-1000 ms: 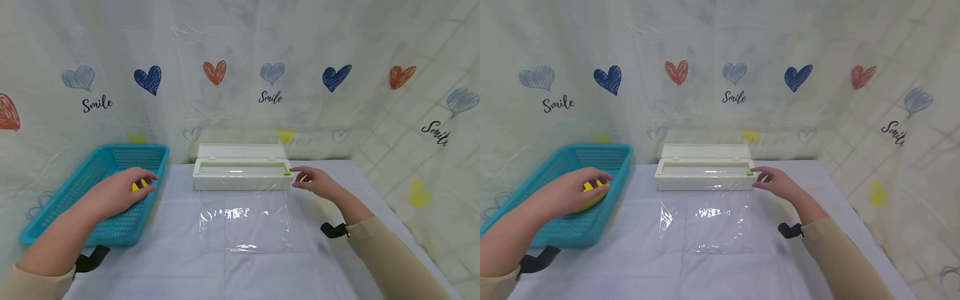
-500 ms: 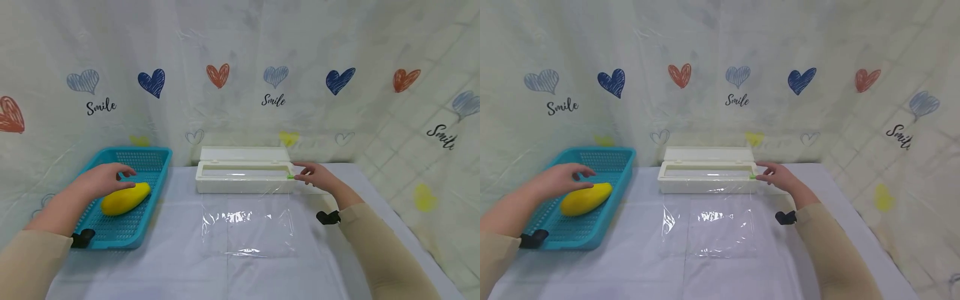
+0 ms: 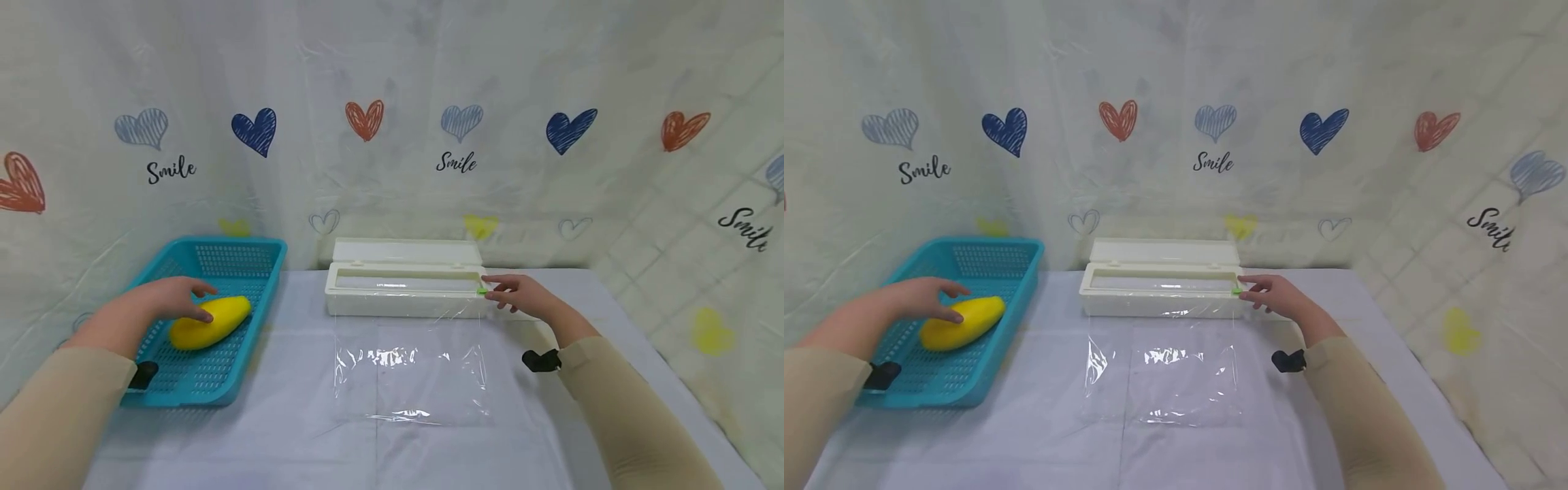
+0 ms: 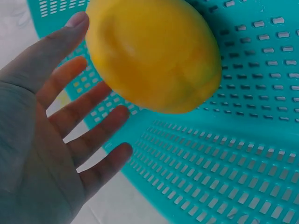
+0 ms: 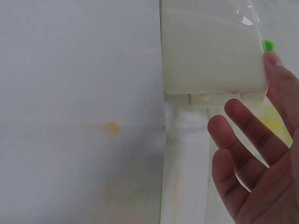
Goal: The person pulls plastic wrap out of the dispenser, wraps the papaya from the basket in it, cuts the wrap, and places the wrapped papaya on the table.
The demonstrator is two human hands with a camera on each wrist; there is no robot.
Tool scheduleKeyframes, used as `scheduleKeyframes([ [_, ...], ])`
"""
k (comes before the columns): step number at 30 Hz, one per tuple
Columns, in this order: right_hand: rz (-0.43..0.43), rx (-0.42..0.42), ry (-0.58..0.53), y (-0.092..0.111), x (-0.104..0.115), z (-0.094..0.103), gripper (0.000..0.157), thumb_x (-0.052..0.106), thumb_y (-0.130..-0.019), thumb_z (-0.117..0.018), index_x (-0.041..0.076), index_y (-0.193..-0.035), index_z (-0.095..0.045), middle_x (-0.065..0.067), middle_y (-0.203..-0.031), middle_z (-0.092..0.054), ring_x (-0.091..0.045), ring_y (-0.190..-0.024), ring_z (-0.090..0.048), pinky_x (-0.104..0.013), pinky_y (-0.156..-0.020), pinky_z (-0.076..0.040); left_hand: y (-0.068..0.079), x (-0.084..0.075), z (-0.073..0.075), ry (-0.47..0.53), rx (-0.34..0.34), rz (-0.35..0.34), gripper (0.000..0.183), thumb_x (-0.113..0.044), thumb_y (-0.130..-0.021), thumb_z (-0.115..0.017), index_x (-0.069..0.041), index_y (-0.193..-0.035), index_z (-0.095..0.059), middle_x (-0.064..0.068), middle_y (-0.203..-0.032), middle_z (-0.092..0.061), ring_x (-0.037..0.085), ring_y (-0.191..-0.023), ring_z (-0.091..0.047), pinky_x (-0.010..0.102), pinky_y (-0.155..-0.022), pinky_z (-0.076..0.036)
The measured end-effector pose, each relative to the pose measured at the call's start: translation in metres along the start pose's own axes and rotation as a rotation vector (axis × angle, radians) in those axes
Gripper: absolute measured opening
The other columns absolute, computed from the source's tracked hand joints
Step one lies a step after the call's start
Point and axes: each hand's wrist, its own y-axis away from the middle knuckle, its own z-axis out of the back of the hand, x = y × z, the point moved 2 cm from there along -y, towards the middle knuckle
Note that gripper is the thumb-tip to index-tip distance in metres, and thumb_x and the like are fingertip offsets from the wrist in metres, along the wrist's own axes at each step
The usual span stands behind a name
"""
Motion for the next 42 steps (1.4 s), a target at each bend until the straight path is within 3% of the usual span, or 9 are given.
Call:
scheduleKeyframes([
  [6, -0.002, 0.000, 0.004, 0.004, -0.001, 0.001, 0.066, 0.045, -0.093, -0.067, 0.017, -0.149, -0.047, -0.015, -0.122, -0.065, -0.026, -0.094, -0.065, -0.037, -0.078, -0.054, -0.007, -0.002, -0.005, 0.023, 0.081, 0.035, 0.076, -0.037, -0.083, -0.080, 0.002, -0.140, -0.048, 0.038, -0.132, -0.047, 0.054, -0.113, -0.046, 0.066, -0.089, -0.044],
  [25, -0.040, -0.006, -0.015, 0.006, 0.003, -0.006, 0.064, 0.042, -0.094, -0.066, 0.020, -0.150, -0.045, -0.011, -0.109, -0.070, -0.026, -0.092, -0.064, -0.037, -0.077, -0.054, -0.012, -0.001, -0.014, 0.062, 0.126, 0.046, 0.085, -0.018, -0.081, -0.082, -0.003, -0.150, -0.034, 0.043, -0.142, -0.031, 0.056, -0.112, -0.040, 0.071, -0.088, -0.041],
  [36, -0.076, 0.009, -0.020, 0.004, 0.004, -0.007, 0.064, 0.040, -0.097, -0.064, 0.019, -0.152, -0.041, -0.013, -0.101, -0.069, -0.027, -0.091, -0.063, -0.040, -0.078, -0.055, -0.012, -0.007, -0.010, 0.067, 0.021, 0.003, 0.083, -0.020, -0.086, -0.076, -0.006, -0.154, -0.030, 0.042, -0.141, -0.034, 0.054, -0.111, -0.043, 0.074, -0.088, -0.040],
  [42, -0.076, 0.008, -0.027, 0.004, 0.001, -0.006, 0.065, 0.041, -0.095, -0.065, 0.019, -0.152, -0.042, -0.013, -0.097, -0.070, -0.026, -0.089, -0.064, -0.042, -0.079, -0.055, -0.010, -0.011, -0.001, 0.052, -0.059, -0.060, 0.082, -0.022, -0.087, -0.076, -0.006, -0.153, -0.030, 0.040, -0.136, -0.041, 0.048, -0.104, -0.049, 0.064, -0.081, -0.048],
])
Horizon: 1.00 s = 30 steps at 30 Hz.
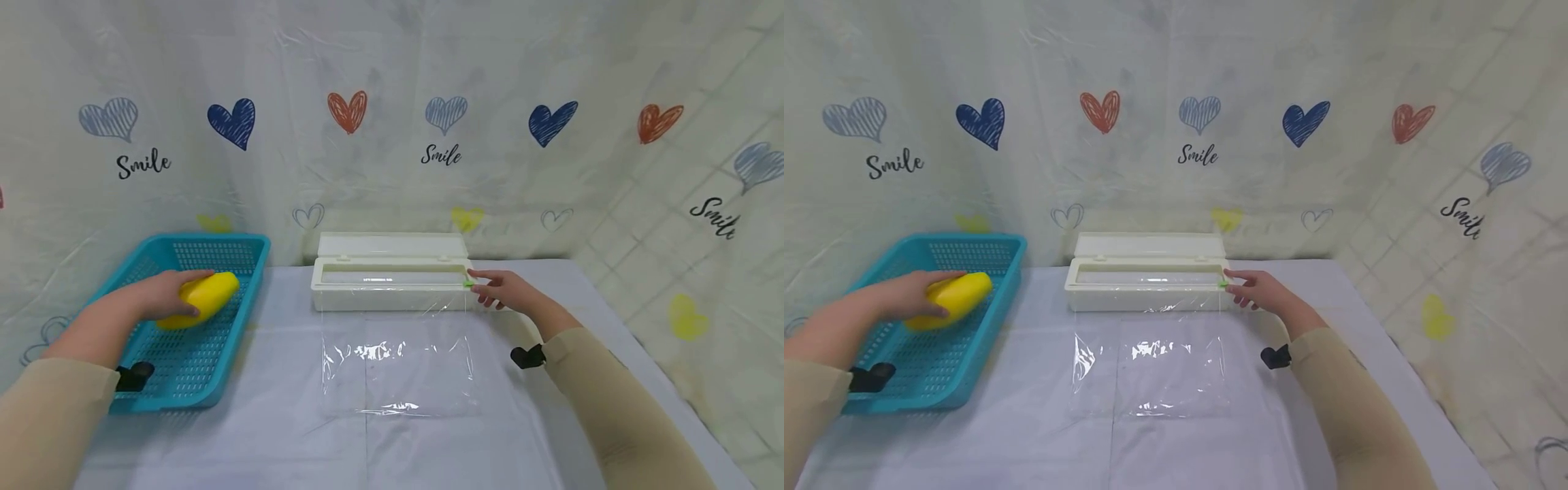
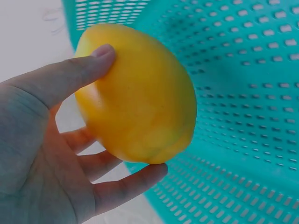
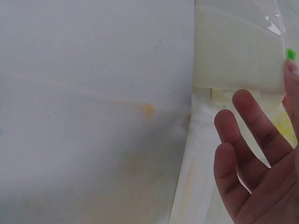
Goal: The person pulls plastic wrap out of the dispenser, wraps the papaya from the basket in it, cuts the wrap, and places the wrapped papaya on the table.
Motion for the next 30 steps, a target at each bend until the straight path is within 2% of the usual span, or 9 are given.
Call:
scheduleKeyframes([
  [3, -0.010, 0.009, 0.002, -0.001, 0.000, 0.000, 0.066, 0.043, -0.095, -0.065, 0.021, -0.152, -0.041, -0.011, -0.096, -0.071, -0.025, -0.089, -0.064, -0.039, -0.079, -0.055, 0.006, -0.006, 0.009, -0.015, -0.054, -0.036, 0.082, -0.021, -0.088, -0.075, -0.005, -0.154, -0.029, 0.039, -0.134, -0.042, 0.047, -0.104, -0.049, 0.060, -0.079, -0.049],
  [9, -0.023, 0.010, 0.005, -0.001, 0.000, 0.001, 0.066, 0.042, -0.096, -0.064, 0.022, -0.153, -0.039, -0.009, -0.093, -0.072, -0.023, -0.087, -0.064, -0.037, -0.077, -0.055, 0.016, -0.027, 0.027, -0.041, -0.135, -0.060, 0.083, -0.022, -0.091, -0.072, -0.007, -0.156, -0.024, 0.040, -0.141, -0.031, 0.055, -0.118, -0.038, 0.072, -0.091, -0.039],
  [15, -0.010, 0.006, 0.006, -0.002, 0.001, 0.001, 0.067, 0.043, -0.096, -0.063, 0.020, -0.154, -0.038, -0.012, -0.092, -0.071, -0.023, -0.087, -0.064, -0.038, -0.077, -0.056, 0.025, -0.055, 0.037, -0.019, -0.183, -0.085, 0.083, -0.023, -0.092, -0.071, -0.015, -0.159, -0.021, 0.036, -0.146, -0.026, 0.054, -0.120, -0.038, 0.072, -0.093, -0.038],
  [18, -0.006, 0.006, 0.008, 0.000, 0.001, 0.001, 0.066, 0.041, -0.097, -0.063, 0.021, -0.154, -0.038, -0.013, -0.091, -0.071, -0.023, -0.087, -0.065, -0.038, -0.077, -0.056, 0.029, -0.078, 0.039, -0.014, -0.200, -0.102, 0.081, -0.022, -0.092, -0.070, -0.020, -0.158, -0.024, 0.032, -0.147, -0.028, 0.051, -0.119, -0.041, 0.070, -0.091, -0.040],
  [23, 0.001, 0.013, -0.001, 0.004, 0.000, 0.001, 0.064, 0.037, -0.098, -0.062, 0.019, -0.154, -0.037, -0.013, -0.087, -0.070, -0.023, -0.084, -0.065, -0.039, -0.076, -0.056, 0.032, -0.127, 0.036, -0.033, -0.192, -0.136, 0.077, -0.024, -0.093, -0.071, -0.028, -0.157, -0.028, 0.024, -0.150, -0.031, 0.046, -0.119, -0.044, 0.068, -0.091, -0.043],
  [30, -0.004, 0.014, -0.019, 0.002, -0.004, -0.002, 0.063, 0.037, -0.099, -0.061, 0.021, -0.155, -0.036, -0.012, -0.084, -0.068, -0.022, -0.083, -0.064, -0.037, -0.075, -0.055, 0.027, -0.181, 0.019, -0.039, -0.166, -0.228, 0.074, -0.020, -0.093, -0.070, -0.033, -0.155, -0.032, 0.016, -0.153, -0.032, 0.042, -0.127, -0.044, 0.062, -0.095, -0.046],
])
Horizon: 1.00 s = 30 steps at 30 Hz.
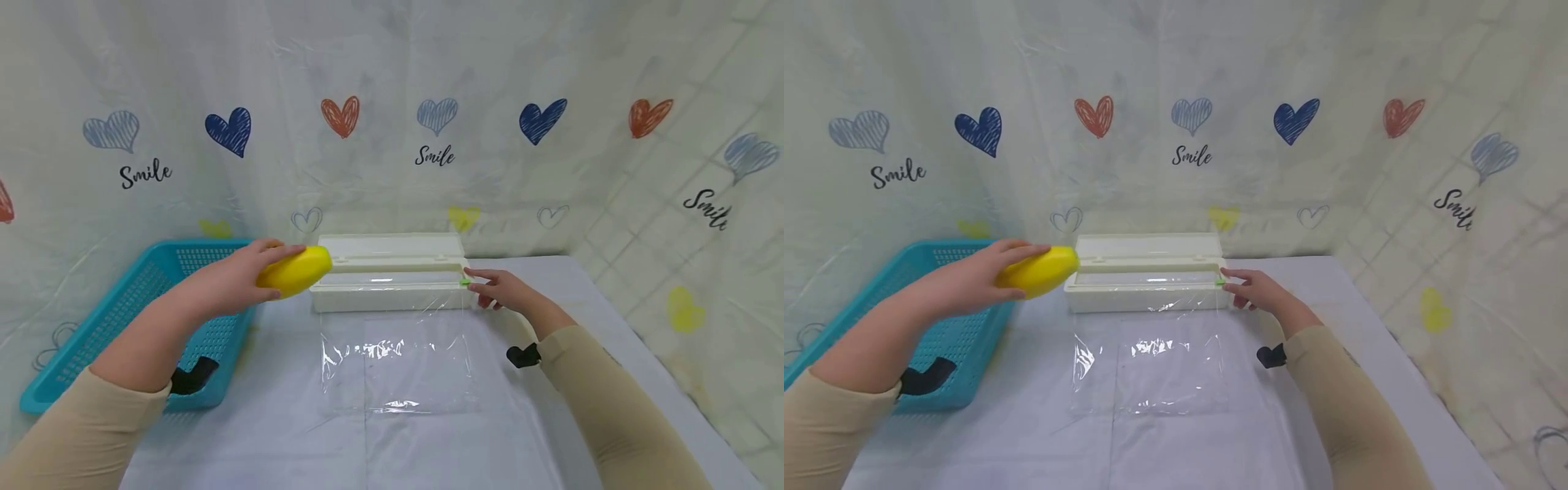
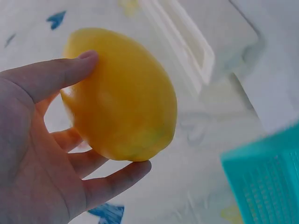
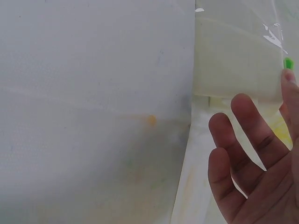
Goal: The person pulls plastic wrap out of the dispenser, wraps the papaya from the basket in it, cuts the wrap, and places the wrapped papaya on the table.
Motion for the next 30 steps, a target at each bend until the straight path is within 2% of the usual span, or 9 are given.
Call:
scheduleKeyframes([
  [4, -0.012, 0.001, 0.003, 0.000, 0.000, -0.002, 0.062, 0.036, -0.100, -0.060, 0.022, -0.155, -0.035, -0.011, -0.083, -0.068, -0.022, -0.082, -0.064, -0.036, -0.074, -0.055, -0.013, -0.021, -0.019, 0.005, 0.014, -0.062, 0.074, -0.018, -0.092, -0.071, -0.035, -0.154, -0.035, 0.014, -0.153, -0.033, 0.040, -0.129, -0.044, 0.058, -0.095, -0.048],
  [12, -0.026, -0.002, 0.004, 0.003, 0.005, -0.003, 0.061, 0.033, -0.101, -0.059, 0.023, -0.155, -0.035, -0.011, -0.083, -0.067, -0.023, -0.081, -0.063, -0.038, -0.075, -0.055, -0.047, -0.058, -0.068, -0.011, 0.093, -0.144, 0.074, -0.018, -0.091, -0.073, -0.040, -0.151, -0.038, 0.008, -0.153, -0.037, 0.032, -0.130, -0.046, 0.051, -0.100, -0.047],
  [18, -0.033, -0.004, 0.012, 0.005, 0.005, -0.002, 0.060, 0.033, -0.101, -0.058, 0.023, -0.155, -0.034, -0.012, -0.083, -0.067, -0.024, -0.082, -0.063, -0.040, -0.079, -0.056, -0.072, -0.078, -0.105, -0.018, 0.136, -0.228, 0.071, -0.016, -0.091, -0.071, -0.042, -0.149, -0.041, 0.003, -0.149, -0.041, 0.025, -0.126, -0.046, 0.042, -0.102, -0.045],
  [24, -0.019, 0.003, 0.005, 0.001, 0.004, -0.005, 0.062, 0.037, -0.100, -0.059, 0.023, -0.155, -0.035, -0.012, -0.083, -0.067, -0.025, -0.081, -0.063, -0.039, -0.076, -0.056, -0.083, -0.079, -0.136, -0.049, 0.137, -0.276, 0.071, -0.013, -0.090, -0.068, -0.042, -0.149, -0.043, 0.004, -0.151, -0.040, 0.027, -0.125, -0.049, 0.038, -0.095, -0.047],
  [30, -0.007, -0.003, -0.006, 0.002, 0.002, -0.002, 0.061, 0.035, -0.100, -0.060, 0.023, -0.155, -0.035, -0.012, -0.082, -0.067, -0.027, -0.082, -0.065, -0.039, -0.074, -0.057, -0.093, -0.077, -0.154, -0.061, 0.137, -0.298, 0.073, -0.010, -0.089, -0.068, -0.041, -0.150, -0.041, 0.008, -0.153, -0.037, 0.029, -0.129, -0.047, 0.041, -0.101, -0.045],
])
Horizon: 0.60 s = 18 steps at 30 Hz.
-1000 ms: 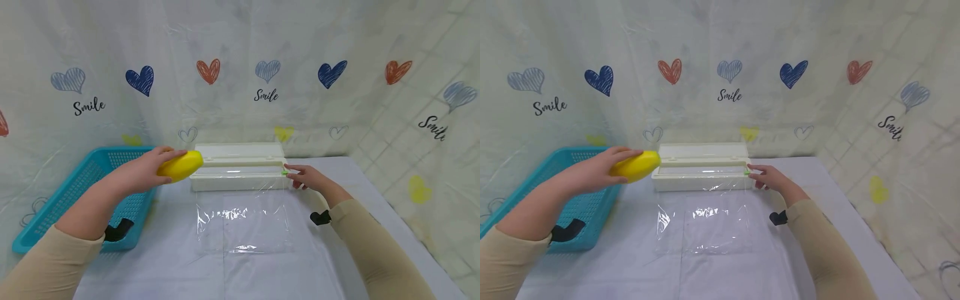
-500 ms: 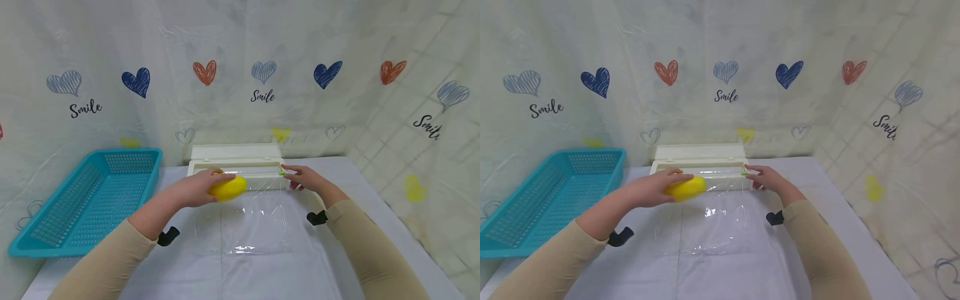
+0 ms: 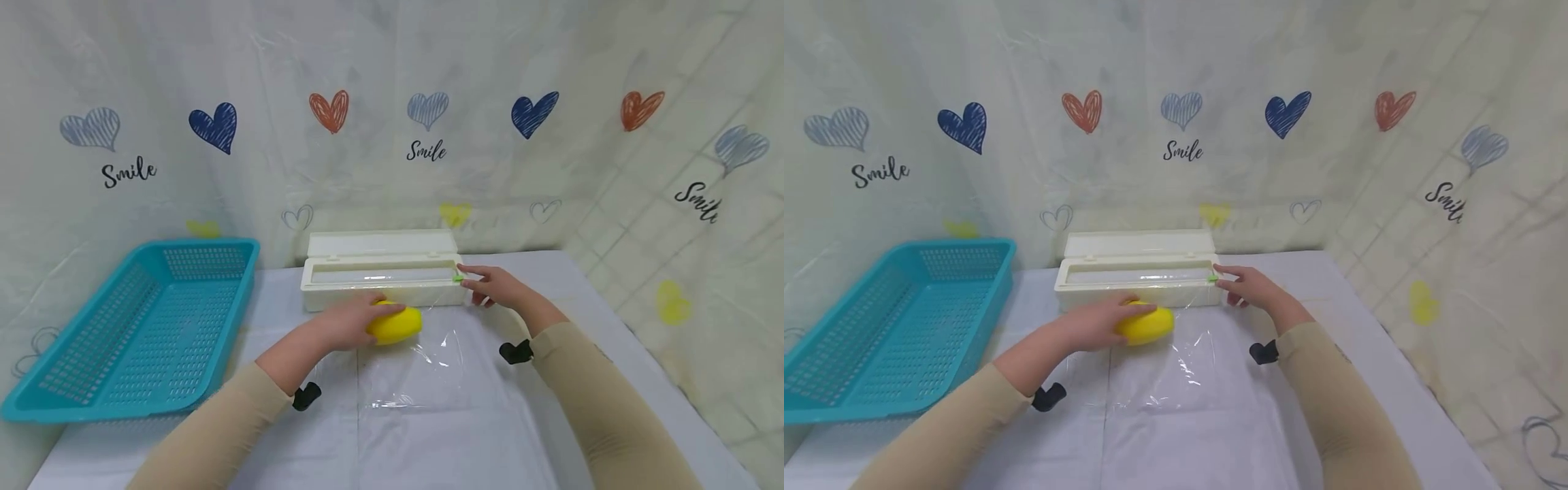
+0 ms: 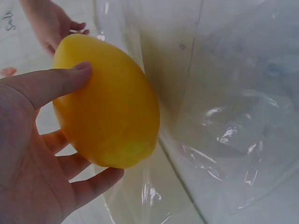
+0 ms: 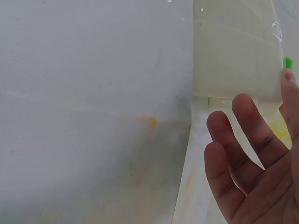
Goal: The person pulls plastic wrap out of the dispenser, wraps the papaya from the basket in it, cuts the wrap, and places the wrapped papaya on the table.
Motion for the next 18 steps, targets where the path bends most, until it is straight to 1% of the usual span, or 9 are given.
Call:
scheduleKeyframes([
  [4, 0.004, 0.004, -0.008, -0.0011, 0.0008, -0.0002, 0.061, 0.034, -0.100, -0.059, 0.023, -0.155, -0.035, -0.013, -0.081, -0.067, -0.026, -0.082, -0.064, -0.037, -0.074, -0.057, -0.0035, 0.0024, -0.0060, -0.016, 0.002, 0.008, 0.071, -0.014, -0.091, -0.068, -0.040, -0.151, -0.041, 0.009, -0.154, -0.037, 0.029, -0.135, -0.042, 0.042, -0.109, -0.039],
  [8, 0.008, 0.008, -0.019, -0.0032, 0.0032, -0.0019, 0.061, 0.036, -0.100, -0.059, 0.024, -0.155, -0.035, -0.013, -0.082, -0.066, -0.027, -0.083, -0.064, -0.037, -0.075, -0.057, -0.0020, 0.0048, -0.0074, 0.009, 0.007, 0.027, 0.068, -0.016, -0.092, -0.068, -0.037, -0.151, -0.041, 0.009, -0.156, -0.034, 0.030, -0.141, -0.036, 0.043, -0.114, -0.032],
  [13, 0.019, -0.021, -0.040, -0.0032, 0.0024, -0.0036, 0.060, 0.035, -0.100, -0.059, 0.023, -0.154, -0.037, -0.013, -0.081, -0.066, -0.030, -0.085, -0.064, -0.038, -0.076, -0.057, -0.0001, 0.0060, -0.0087, 0.039, -0.002, 0.032, 0.068, -0.017, -0.093, -0.068, -0.035, -0.152, -0.040, 0.009, -0.157, -0.032, 0.030, -0.142, -0.033, 0.043, -0.115, -0.030],
  [18, 0.026, -0.030, -0.068, 0.0006, -0.0029, -0.0045, 0.063, 0.036, -0.101, -0.058, 0.018, -0.156, -0.033, -0.014, -0.086, -0.069, -0.029, -0.087, -0.065, -0.041, -0.078, -0.056, -0.0003, 0.0067, -0.0112, 0.061, -0.006, 0.035, 0.069, -0.019, -0.093, -0.068, -0.034, -0.153, -0.037, 0.008, -0.158, -0.030, 0.029, -0.143, -0.032, 0.043, -0.115, -0.030],
])
